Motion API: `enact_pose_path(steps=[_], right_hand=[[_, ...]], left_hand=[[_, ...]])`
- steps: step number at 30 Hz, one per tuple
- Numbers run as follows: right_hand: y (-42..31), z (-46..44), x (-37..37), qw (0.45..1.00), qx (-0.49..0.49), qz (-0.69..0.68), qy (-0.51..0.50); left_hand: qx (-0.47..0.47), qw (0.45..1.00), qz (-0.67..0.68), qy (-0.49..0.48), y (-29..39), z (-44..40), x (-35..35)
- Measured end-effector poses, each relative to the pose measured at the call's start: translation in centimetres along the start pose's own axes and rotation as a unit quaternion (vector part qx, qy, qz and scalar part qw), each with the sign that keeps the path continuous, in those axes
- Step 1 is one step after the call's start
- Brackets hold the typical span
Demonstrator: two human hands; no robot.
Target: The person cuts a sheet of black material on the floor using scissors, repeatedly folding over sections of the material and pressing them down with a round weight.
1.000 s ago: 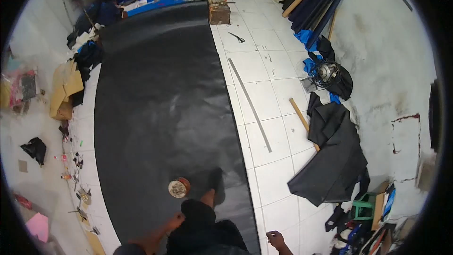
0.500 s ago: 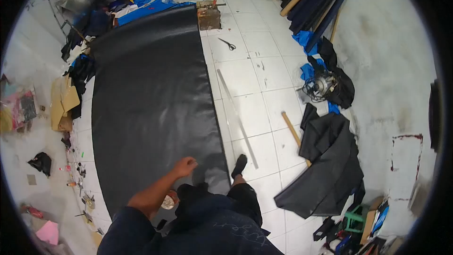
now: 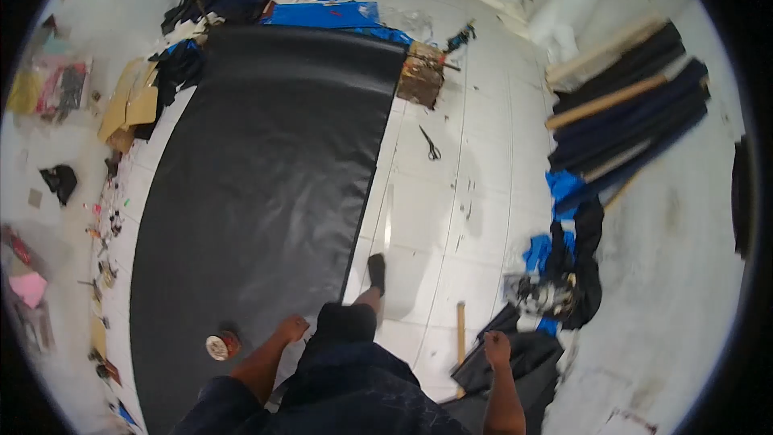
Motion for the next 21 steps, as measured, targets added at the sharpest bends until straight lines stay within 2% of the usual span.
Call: enact_pose_path(steps=[1,2,3,4,5,6,7,8,9,10,13,14,15,16,17,18,20,21], right_hand=[[-2.8,-4.2,-1.0,0.998,-0.038,-0.04,0.002],[-5.9,-7.1,-1.5,0.998,-0.053,-0.021,-0.034],[-9.0,-8.3,-1.5,0.995,-0.057,0.0,-0.076],[-14.8,-8.2,-2.3,0.985,-0.103,0.058,-0.126],[-16.2,-10.5,-0.9,0.973,-0.112,0.013,-0.202],[-21.3,-10.8,-1.3,0.952,-0.166,0.034,-0.257],[-26.1,-10.8,-1.9,0.932,-0.148,0.123,-0.307],[-28.2,-11.5,-1.8,0.917,-0.16,0.105,-0.349],[-30.4,-12.0,-1.9,0.894,-0.275,0.199,-0.294],[-32.7,-13.2,-2.4,0.845,-0.389,0.285,-0.229],[-37.9,-20.3,-3.7,0.819,-0.435,0.241,-0.286],[-39.6,-22.9,-4.2,0.819,-0.398,0.219,-0.352],[-41.1,-25.4,-4.8,0.813,-0.414,0.214,-0.35],[-42.4,-28.5,-5.2,0.801,-0.434,0.216,-0.351],[-42.7,-32.4,-5.2,0.724,-0.49,0.314,-0.37],[-44.1,-37.2,-5.1,0.628,-0.544,0.406,-0.38],[-50.1,-42.1,-5.6,0.536,-0.495,0.512,-0.454],[-53.2,-43.9,-5.2,0.49,-0.511,0.522,-0.476]], left_hand=[[0.018,0.998,-0.062,0.026,0.2,-3.0,-0.3],[0.029,0.991,-0.125,0.042,1.0,-4.5,0.2],[0.018,0.993,-0.109,0.031,3.4,-3.1,0.4],[0.036,0.989,-0.136,0.047,7.8,-1.6,-1.4],[0.04,0.99,-0.121,0.058,11.3,-2.5,-3.5],[0.044,0.991,-0.105,0.068,14.3,-3.9,-5.3],[0.032,0.997,-0.04,0.063,16.4,-5.3,-5.9],[0.046,0.995,0.063,0.064,18.8,-5.5,-6.5],[0.065,0.981,0.167,0.073,21.6,-6.0,-7.3],[0.093,0.971,0.198,0.092,24.9,-6.2,-7.9],[0.177,0.941,0.228,0.178,32.2,-8.0,-8.6],[0.14,0.945,0.245,0.167,34.9,-7.5,-9.0],[0.155,0.949,0.176,0.211,35.6,-10.1,-7.7],[0.158,0.937,0.229,0.212,36.3,-12.7,-6.0],[0.142,0.945,0.17,0.242,37.1,-16.0,-3.7],[0.11,0.93,0.214,0.279,39.6,-16.2,-4.6],[0.038,0.975,0.1,0.196,46.2,-12.8,-6.0],[0.002,0.968,0.139,0.208,48.1,-12.8,-6.4]])
Point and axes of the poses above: each hand's wrist, its own z-axis away from the middle knuckle, its own x-axis out of the palm, y = z × x, the point moved 1 cm from there along -z, towards the middle knuckle, and after that the axes turned 7 degrees about -y, right-handed, at the moved point
